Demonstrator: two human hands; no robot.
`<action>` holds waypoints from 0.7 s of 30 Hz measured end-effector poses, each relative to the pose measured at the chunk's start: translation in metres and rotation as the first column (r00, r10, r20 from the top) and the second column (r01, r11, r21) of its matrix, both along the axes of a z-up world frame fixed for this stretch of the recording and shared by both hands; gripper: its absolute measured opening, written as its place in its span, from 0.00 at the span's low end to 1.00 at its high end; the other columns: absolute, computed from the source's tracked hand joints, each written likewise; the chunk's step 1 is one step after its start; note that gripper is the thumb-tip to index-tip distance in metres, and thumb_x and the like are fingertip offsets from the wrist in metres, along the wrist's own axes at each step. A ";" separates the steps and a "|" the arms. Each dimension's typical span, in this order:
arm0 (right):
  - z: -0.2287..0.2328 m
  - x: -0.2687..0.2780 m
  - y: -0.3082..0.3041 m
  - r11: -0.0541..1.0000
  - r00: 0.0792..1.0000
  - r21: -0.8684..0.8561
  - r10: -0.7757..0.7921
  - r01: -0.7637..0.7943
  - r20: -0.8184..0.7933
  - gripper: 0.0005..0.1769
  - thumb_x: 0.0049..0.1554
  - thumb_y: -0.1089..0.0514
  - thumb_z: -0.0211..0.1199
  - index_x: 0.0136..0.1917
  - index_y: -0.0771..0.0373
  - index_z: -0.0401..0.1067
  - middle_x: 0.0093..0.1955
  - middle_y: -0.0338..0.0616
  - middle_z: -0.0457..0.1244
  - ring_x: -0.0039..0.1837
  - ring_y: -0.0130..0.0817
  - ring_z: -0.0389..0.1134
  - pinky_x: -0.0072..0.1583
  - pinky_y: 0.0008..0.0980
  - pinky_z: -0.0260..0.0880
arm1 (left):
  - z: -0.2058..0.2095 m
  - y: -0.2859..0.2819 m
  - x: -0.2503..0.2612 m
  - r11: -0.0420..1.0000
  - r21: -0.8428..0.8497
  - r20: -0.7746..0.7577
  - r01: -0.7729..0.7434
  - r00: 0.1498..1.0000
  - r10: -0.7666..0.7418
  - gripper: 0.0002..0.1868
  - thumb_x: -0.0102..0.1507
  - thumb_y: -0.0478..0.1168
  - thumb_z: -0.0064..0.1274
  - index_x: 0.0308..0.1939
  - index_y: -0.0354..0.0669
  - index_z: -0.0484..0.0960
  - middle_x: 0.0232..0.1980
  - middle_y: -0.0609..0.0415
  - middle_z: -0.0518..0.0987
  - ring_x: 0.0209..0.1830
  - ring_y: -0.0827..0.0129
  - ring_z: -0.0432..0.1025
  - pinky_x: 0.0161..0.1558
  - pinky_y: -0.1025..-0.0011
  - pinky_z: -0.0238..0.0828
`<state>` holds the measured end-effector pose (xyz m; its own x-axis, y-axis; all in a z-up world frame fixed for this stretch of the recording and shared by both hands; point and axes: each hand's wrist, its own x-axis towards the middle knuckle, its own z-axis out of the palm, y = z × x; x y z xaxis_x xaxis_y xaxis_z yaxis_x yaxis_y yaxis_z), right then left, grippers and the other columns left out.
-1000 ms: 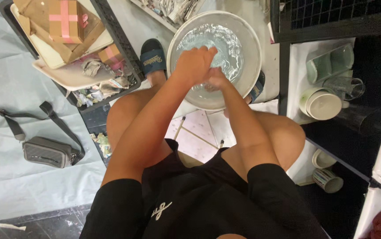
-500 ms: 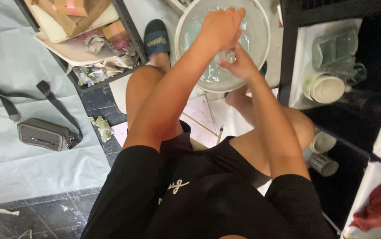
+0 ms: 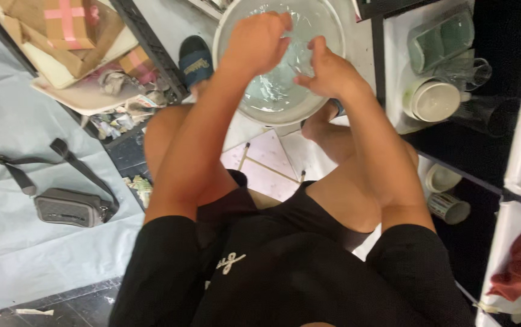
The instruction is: The person washes various glassware and a ceramic cup in a white bucket of water. They rinse each item by hand and place the cleaned items onto a nearby shelf.
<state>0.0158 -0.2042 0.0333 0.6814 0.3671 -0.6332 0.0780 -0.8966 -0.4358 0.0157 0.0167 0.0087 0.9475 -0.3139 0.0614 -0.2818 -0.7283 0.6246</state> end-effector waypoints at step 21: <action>-0.115 0.021 -0.027 0.995 0.996 -0.060 0.083 -0.085 -0.042 0.30 0.58 0.49 0.63 0.69 0.66 0.66 0.62 0.61 0.67 0.65 0.57 0.68 0.64 0.50 0.68 | -0.047 0.016 -0.011 0.993 0.109 -0.195 0.050 0.980 -0.028 0.15 0.64 0.34 0.48 0.53 0.47 0.83 0.45 0.41 0.84 0.45 0.44 0.77 0.45 0.50 0.72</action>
